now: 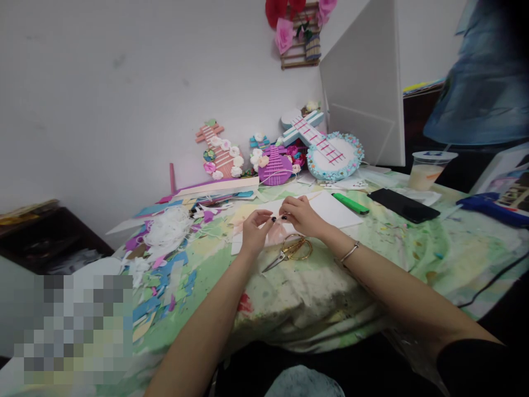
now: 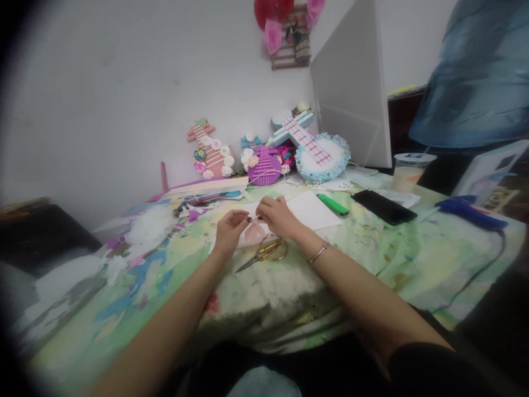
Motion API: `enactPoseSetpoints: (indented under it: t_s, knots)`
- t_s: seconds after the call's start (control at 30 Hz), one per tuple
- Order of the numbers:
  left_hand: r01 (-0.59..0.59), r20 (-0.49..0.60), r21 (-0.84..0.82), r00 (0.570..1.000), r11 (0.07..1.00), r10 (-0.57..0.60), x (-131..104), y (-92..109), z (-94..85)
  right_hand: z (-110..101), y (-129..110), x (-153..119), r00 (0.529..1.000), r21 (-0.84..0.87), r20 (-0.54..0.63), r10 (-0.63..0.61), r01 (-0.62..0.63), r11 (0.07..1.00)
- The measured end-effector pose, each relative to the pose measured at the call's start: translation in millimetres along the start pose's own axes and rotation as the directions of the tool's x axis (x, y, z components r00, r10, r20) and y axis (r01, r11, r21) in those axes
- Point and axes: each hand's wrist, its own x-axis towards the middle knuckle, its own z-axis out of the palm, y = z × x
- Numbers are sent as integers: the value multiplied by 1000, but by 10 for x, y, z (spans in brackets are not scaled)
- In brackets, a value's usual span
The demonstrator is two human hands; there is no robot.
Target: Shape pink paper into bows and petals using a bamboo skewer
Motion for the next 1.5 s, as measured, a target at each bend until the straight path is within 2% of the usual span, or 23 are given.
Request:
enactPoseSetpoints:
  t_s: [0.4,1.07,1.2,1.4,1.5]
  knots:
    - [-1,-54,25,999,1000,3,1,6,-18,48,13,-8,998,23,-57,21,-19,1000]
    - [34,15,-1,999,999,-34,-28,46,-15,116,-28,-47,988,134,-90,125,-112,985]
    - [-13,30,79,1000,997,10,-41,94,-40,157,-72,-72,978,185,-111,175,-153,971]
    - [-65,6,303,998,951,66,-68,132,-76,195,-45,-54,981,179,-102,163,-143,974]
    - [-49,-5,302,999,952,53,-63,137,-72,200,-11,-35,986,157,-85,144,-129,979]
